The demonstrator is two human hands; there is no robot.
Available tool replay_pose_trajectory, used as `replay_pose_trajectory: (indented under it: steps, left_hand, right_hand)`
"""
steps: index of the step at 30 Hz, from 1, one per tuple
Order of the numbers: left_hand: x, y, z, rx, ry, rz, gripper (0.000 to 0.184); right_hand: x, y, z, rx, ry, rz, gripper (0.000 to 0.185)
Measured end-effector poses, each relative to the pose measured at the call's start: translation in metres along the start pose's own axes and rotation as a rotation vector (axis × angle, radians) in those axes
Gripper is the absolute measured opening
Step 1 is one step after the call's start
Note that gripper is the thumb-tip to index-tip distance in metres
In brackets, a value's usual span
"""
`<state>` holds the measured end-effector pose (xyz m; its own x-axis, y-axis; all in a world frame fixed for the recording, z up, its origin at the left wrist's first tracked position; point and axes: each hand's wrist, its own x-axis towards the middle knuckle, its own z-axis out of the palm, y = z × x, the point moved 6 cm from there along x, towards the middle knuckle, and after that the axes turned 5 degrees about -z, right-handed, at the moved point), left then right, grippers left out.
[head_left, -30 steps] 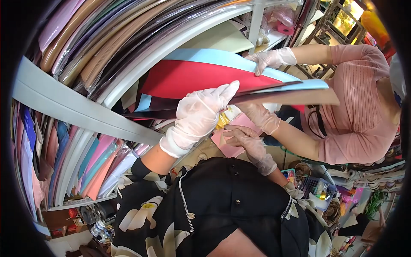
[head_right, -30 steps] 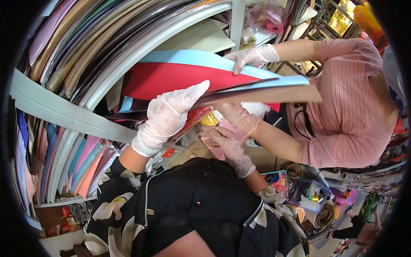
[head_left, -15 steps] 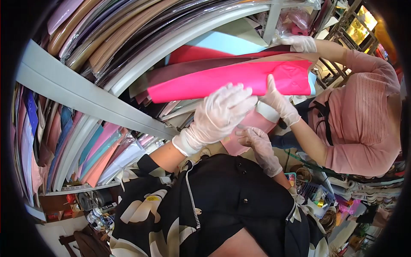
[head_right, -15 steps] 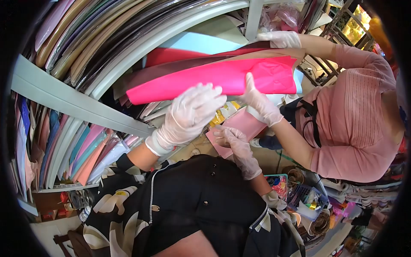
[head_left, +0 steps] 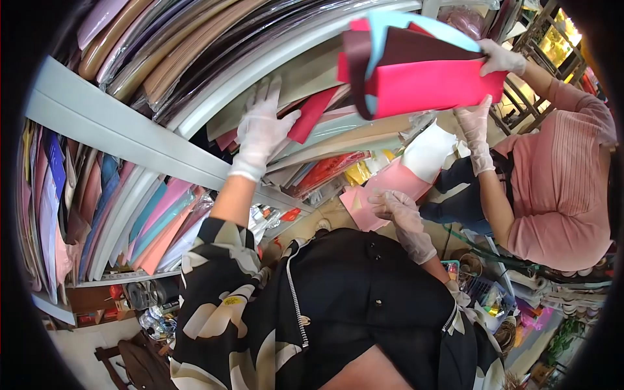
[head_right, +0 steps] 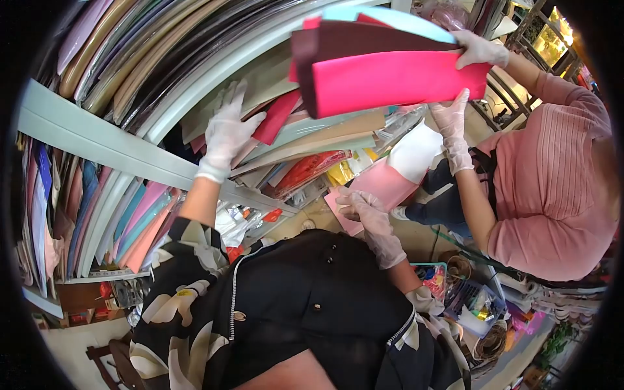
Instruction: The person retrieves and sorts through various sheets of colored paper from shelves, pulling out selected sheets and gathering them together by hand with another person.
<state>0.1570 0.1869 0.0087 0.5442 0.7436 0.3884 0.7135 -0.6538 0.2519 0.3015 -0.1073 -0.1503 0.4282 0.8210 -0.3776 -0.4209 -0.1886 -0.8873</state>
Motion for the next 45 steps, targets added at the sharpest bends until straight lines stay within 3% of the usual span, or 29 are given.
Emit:
replay_pose_trajectory:
  steps: [3,6,10,14,18,19,22,26,34,39,42,44,45]
  left_hand:
    - [0.023,-0.001,0.025,0.133,-0.141,0.011,0.09]
    - [0.041,0.008,0.049,0.167,-0.209,0.077,0.09]
    - [0.065,0.007,0.06,0.112,-0.256,0.033,0.08]
    - [0.071,0.009,0.056,0.209,-0.313,0.154,0.07]
    - [0.09,0.0,0.037,-0.108,-0.34,-0.043,0.059]
    - [0.088,0.009,0.027,-0.114,-0.243,0.028,0.056]
    - [0.096,0.028,0.035,0.087,-0.413,0.162,0.053]
    - [0.086,0.044,0.025,0.442,-0.539,0.035,0.053]
    - [0.144,-0.011,0.023,0.429,-0.192,0.012,0.061]
    - [0.129,0.024,0.045,0.428,-0.03,0.165,0.069]
    - [0.092,0.079,0.038,0.379,-0.097,0.28,0.076]
    - [0.075,0.083,0.05,0.391,-0.179,0.416,0.082]
    - [0.073,0.081,0.06,0.364,-0.132,0.614,0.09]
  right_hand:
    - [-0.001,0.0,0.005,-0.008,-0.047,0.0,0.036]
    - [-0.003,0.004,0.002,0.026,-0.045,-0.003,0.036]
    - [-0.008,0.008,-0.006,0.07,-0.014,0.001,0.035]
    - [-0.018,0.012,-0.014,0.127,0.019,0.008,0.035]
    - [-0.018,0.022,-0.018,0.169,0.054,0.015,0.032]
    - [-0.017,0.022,-0.017,0.171,0.041,0.014,0.032]
    - [-0.016,0.022,-0.018,0.177,0.017,0.004,0.03]
    - [-0.014,0.025,-0.022,0.213,0.044,-0.03,0.029]
    - [-0.025,0.04,-0.049,0.298,0.178,-0.079,0.031]
    - [-0.028,0.048,-0.054,0.302,0.213,-0.062,0.029]
    - [-0.033,0.029,-0.051,0.298,0.163,-0.13,0.029]
    - [-0.029,0.035,-0.052,0.287,0.166,-0.118,0.03]
    - [-0.026,0.039,-0.053,0.282,0.167,-0.112,0.03]
